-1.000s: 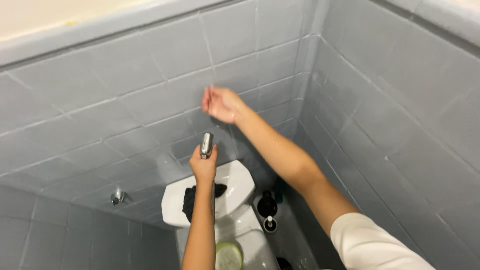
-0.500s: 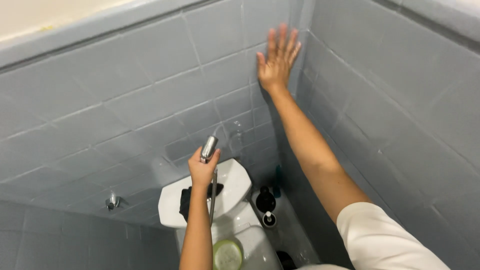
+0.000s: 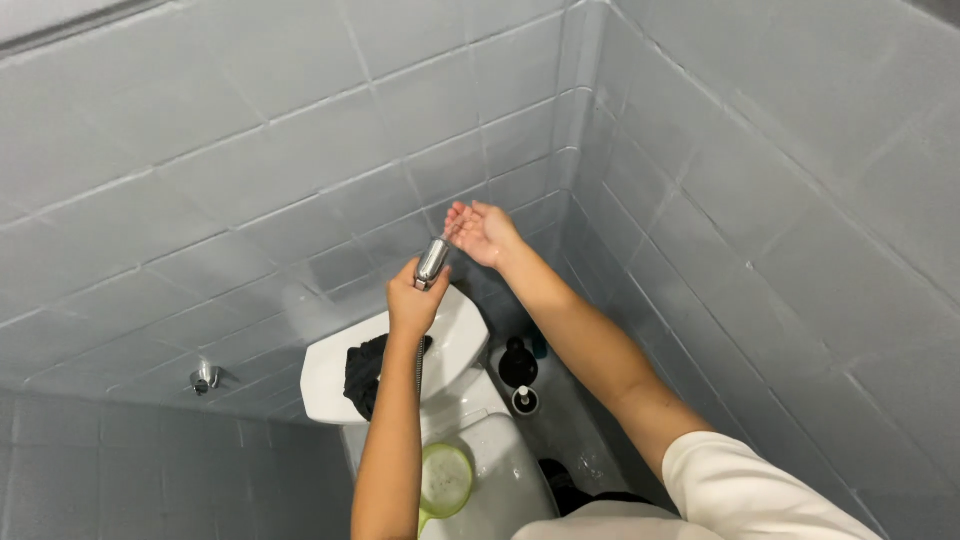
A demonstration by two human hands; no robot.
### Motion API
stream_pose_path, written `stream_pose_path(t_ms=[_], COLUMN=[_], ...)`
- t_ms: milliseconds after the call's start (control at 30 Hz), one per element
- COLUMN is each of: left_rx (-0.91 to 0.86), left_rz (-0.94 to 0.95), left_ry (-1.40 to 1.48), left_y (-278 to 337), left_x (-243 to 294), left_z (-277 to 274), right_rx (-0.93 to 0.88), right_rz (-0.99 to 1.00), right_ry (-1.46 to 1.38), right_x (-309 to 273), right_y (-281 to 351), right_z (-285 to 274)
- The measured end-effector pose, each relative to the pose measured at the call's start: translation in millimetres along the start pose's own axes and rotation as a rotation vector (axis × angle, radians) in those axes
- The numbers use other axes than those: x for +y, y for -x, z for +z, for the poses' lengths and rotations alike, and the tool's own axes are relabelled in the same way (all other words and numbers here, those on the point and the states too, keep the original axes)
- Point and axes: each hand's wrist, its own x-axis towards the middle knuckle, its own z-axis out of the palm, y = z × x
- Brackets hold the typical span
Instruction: Washing the bathroom walls and door using a bidet sprayer and a dipper.
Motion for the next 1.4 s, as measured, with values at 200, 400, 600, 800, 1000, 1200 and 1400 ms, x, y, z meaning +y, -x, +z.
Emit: stream_pose_path(t_ms=[200,400,600,800,1000,1200,1400], left_rx=[0.029,0.054,0.061,0.019,0.005,0.009,-0.009], left_rz=[-0.012,-0.082,-0.113,0.049,-0.006,0.002,-0.163], left_ry=[-0.036,-0.076,-0.059,0.034,0.008,-0.005,-0.112], left_y=[4,-9,-26,-24,-26,-29,-37], left_x=[6,-4,-34,-46,-49,-52,-52], left_z=[5,17,20,7,13,14,29], right_rx=[-0.051,-0.101,-0.198,-0.858,0.354,0.631,0.760], right_rz=[0.029,0.043,0.140,-1.119,-2.244,-2.040,-1.153], right_ry=[0.071,0.128,-0.047,0.621,1.662,1.550,1.207], right_x=[0,5,-24,-120,-206,-155,-40], right_y=[-9,16,-2,161,103,65,3], right_z=[10,38,69,290,249,158,9])
